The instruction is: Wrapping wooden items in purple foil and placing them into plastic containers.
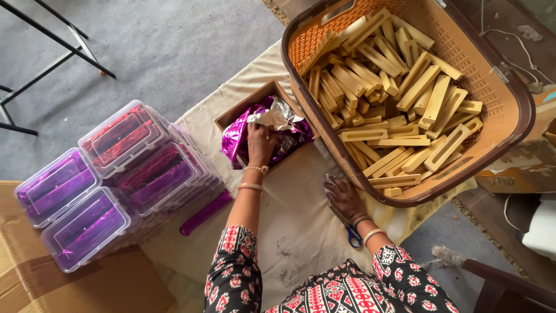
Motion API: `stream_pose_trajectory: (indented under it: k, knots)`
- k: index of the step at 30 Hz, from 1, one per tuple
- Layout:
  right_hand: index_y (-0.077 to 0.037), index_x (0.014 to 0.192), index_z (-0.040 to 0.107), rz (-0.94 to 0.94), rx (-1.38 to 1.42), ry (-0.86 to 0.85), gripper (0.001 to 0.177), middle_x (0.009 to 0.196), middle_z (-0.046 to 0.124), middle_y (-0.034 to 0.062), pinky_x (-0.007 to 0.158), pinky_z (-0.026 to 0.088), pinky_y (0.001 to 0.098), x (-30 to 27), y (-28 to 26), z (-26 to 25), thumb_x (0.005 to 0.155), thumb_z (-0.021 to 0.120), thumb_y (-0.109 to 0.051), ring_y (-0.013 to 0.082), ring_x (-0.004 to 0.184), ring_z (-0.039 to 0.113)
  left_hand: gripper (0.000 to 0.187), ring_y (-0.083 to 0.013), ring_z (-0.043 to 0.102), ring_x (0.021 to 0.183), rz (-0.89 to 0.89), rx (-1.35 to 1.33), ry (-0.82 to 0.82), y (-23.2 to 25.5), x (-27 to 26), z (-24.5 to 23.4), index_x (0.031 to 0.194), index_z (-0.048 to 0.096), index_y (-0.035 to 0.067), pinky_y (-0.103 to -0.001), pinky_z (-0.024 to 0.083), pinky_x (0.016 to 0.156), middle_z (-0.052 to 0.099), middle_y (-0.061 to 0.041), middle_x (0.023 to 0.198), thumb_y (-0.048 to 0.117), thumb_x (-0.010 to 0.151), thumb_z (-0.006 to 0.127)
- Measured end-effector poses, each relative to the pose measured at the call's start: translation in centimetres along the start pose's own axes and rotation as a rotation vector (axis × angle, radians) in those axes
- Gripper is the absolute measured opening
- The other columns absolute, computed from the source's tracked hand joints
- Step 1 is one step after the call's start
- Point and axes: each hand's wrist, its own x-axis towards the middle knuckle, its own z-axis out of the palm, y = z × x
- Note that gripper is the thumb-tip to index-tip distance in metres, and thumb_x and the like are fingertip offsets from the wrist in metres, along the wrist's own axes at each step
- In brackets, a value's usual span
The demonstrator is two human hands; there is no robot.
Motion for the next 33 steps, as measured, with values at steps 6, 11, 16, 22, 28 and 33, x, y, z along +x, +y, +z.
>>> stream_pose_trajectory:
  k: [6,11,16,22,28,33]
  knots:
    - [-0.009,0.125,0.063,0.028,0.018,-0.009,0.032,0.138,0.058,0.0071,0.117,0.034,0.0449,0.0,-0.1,0.4,0.096,0.058,-0.022,0.0283,0.135,0.046,0.017,-0.0381,0.066,0.091,-0.21,-0.161,-0.08,-4.2,-4.0,0.7,0.095,0.074,0.002,-0.047,0.054,0.082,0.066,-0.019,0.106,0.006,0.079,0.076]
    - [-0.01,0.13,0.063,0.096,0.112,0.013,0.037,0.141,0.054,0.0093,0.115,0.035,0.0443,0.4,-0.8,-0.9,0.096,0.058,-0.023,0.0304,0.133,0.045,0.023,-0.0405,0.066,0.098,-0.122,-0.188,-0.093,-5.4,-5.4,1.5,0.103,0.071,0.0,-0.046,0.054,0.089,0.068,-0.02,0.105,0.004,0.081,0.073]
    - [-0.012,0.13,0.062,0.061,0.101,0.146,0.039,0.141,0.051,0.01,0.113,0.036,0.0458,2.5,-3.2,-1.2,0.094,0.063,-0.027,0.0325,0.133,0.043,0.024,-0.0402,0.066,0.101,-0.147,-0.281,-0.113,-4.6,-5.0,0.7,0.108,0.071,0.001,-0.044,0.055,0.089,0.067,-0.02,0.115,0.003,0.084,0.07]
    - [-0.01,0.138,0.057,0.111,0.124,0.33,0.043,0.144,0.048,0.0124,0.115,0.038,0.0492,11.2,-4.0,-0.4,0.099,0.065,-0.026,0.0342,0.138,0.045,0.034,-0.037,0.065,0.106,-0.243,-0.315,-0.111,-1.4,-5.2,-1.7,0.118,0.064,0.004,-0.043,0.056,0.091,0.063,-0.017,0.12,0.008,0.085,0.069]
    - [-0.001,0.142,0.054,0.234,0.201,0.218,0.047,0.139,0.055,0.0203,0.115,0.036,0.0512,18.1,-1.6,2.7,0.098,0.063,-0.014,0.0386,0.13,0.052,0.049,-0.0408,0.037,0.135,0.182,-0.013,0.158,4.4,-2.9,-2.8,0.134,0.049,0.011,-0.056,0.028,0.116,0.049,-0.021,0.133,0.026,0.091,0.067]
    - [-0.003,0.125,0.061,0.03,0.041,0.099,0.039,0.12,0.066,0.018,0.115,0.04,0.0509,17.2,-1.9,6.3,0.087,0.066,-0.013,0.0351,0.118,0.061,0.047,-0.0415,0.041,0.141,0.227,0.287,-0.06,3.8,-0.6,-1.0,0.134,0.056,0.017,-0.058,0.023,0.119,0.049,-0.02,0.144,0.041,0.094,0.057]
